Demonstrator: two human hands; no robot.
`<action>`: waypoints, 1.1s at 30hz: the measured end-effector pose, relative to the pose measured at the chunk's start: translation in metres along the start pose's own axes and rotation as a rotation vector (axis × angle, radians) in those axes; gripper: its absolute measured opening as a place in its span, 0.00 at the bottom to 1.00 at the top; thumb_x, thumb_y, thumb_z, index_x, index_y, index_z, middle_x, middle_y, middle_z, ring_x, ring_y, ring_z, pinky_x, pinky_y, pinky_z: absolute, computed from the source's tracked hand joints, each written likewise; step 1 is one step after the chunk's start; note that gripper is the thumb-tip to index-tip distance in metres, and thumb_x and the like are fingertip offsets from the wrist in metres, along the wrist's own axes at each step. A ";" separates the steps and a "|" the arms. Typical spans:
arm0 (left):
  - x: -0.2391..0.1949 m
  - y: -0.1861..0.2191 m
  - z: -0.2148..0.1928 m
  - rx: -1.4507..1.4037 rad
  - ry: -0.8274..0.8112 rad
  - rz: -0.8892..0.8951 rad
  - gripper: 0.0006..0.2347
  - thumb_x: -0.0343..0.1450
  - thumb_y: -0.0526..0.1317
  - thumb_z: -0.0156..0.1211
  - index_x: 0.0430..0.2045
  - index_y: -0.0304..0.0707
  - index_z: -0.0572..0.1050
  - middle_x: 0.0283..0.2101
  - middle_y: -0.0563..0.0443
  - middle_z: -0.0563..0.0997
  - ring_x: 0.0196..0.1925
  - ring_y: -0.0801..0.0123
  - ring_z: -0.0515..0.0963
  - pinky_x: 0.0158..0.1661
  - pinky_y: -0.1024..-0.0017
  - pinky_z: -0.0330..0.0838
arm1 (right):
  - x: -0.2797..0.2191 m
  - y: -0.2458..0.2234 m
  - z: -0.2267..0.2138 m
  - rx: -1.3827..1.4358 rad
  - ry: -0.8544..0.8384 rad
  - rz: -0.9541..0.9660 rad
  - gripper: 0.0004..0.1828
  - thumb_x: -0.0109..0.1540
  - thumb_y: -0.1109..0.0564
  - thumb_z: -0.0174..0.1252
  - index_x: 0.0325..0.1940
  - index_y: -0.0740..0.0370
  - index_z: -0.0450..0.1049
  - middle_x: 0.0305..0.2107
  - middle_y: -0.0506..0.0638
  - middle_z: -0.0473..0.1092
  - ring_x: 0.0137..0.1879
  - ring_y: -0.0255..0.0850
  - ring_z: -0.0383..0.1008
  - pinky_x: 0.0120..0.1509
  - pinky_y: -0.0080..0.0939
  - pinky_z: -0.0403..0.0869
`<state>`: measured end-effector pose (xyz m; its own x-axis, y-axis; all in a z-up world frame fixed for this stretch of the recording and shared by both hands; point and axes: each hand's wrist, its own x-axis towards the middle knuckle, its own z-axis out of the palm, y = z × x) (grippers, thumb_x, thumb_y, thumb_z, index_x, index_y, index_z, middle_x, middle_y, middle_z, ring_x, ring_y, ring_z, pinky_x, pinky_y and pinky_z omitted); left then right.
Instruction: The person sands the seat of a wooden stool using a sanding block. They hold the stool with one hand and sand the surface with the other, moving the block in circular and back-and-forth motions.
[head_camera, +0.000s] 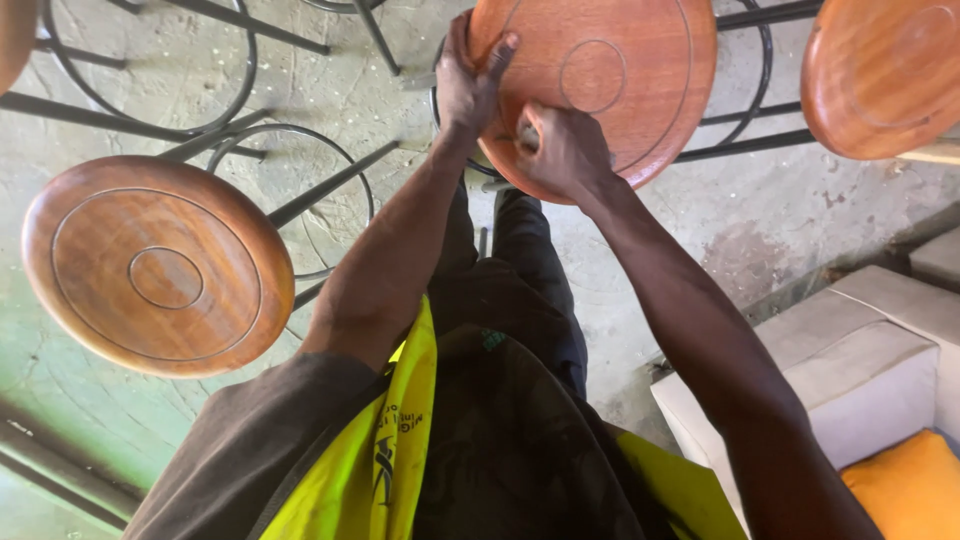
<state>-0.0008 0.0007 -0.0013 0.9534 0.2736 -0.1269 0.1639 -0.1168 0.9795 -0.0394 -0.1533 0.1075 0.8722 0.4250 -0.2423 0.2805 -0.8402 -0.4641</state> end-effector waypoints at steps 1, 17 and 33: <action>-0.003 0.005 0.000 -0.055 0.019 0.045 0.33 0.64 0.70 0.60 0.54 0.46 0.70 0.50 0.43 0.83 0.50 0.52 0.86 0.42 0.57 0.83 | -0.012 0.006 -0.004 -0.025 -0.056 0.052 0.11 0.59 0.47 0.61 0.31 0.52 0.69 0.22 0.48 0.73 0.26 0.53 0.72 0.32 0.53 0.66; -0.002 0.020 -0.008 -0.290 0.011 0.005 0.23 0.74 0.61 0.47 0.52 0.45 0.77 0.50 0.50 0.85 0.55 0.60 0.84 0.51 0.64 0.79 | 0.039 -0.038 0.002 0.053 -0.100 0.516 0.06 0.51 0.55 0.59 0.28 0.55 0.70 0.24 0.49 0.75 0.29 0.46 0.75 0.34 0.47 0.71; 0.003 0.006 -0.002 -0.424 0.003 -0.122 0.25 0.75 0.56 0.52 0.60 0.36 0.73 0.59 0.46 0.81 0.64 0.66 0.76 0.64 0.68 0.70 | 0.132 -0.016 -0.020 0.450 0.224 0.697 0.16 0.50 0.61 0.62 0.18 0.51 0.59 0.15 0.40 0.63 0.22 0.26 0.62 0.21 0.41 0.58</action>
<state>0.0021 0.0026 0.0044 0.9328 0.2636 -0.2456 0.1563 0.3180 0.9351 0.0796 -0.0906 0.0995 0.8579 -0.2549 -0.4461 -0.4933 -0.6512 -0.5767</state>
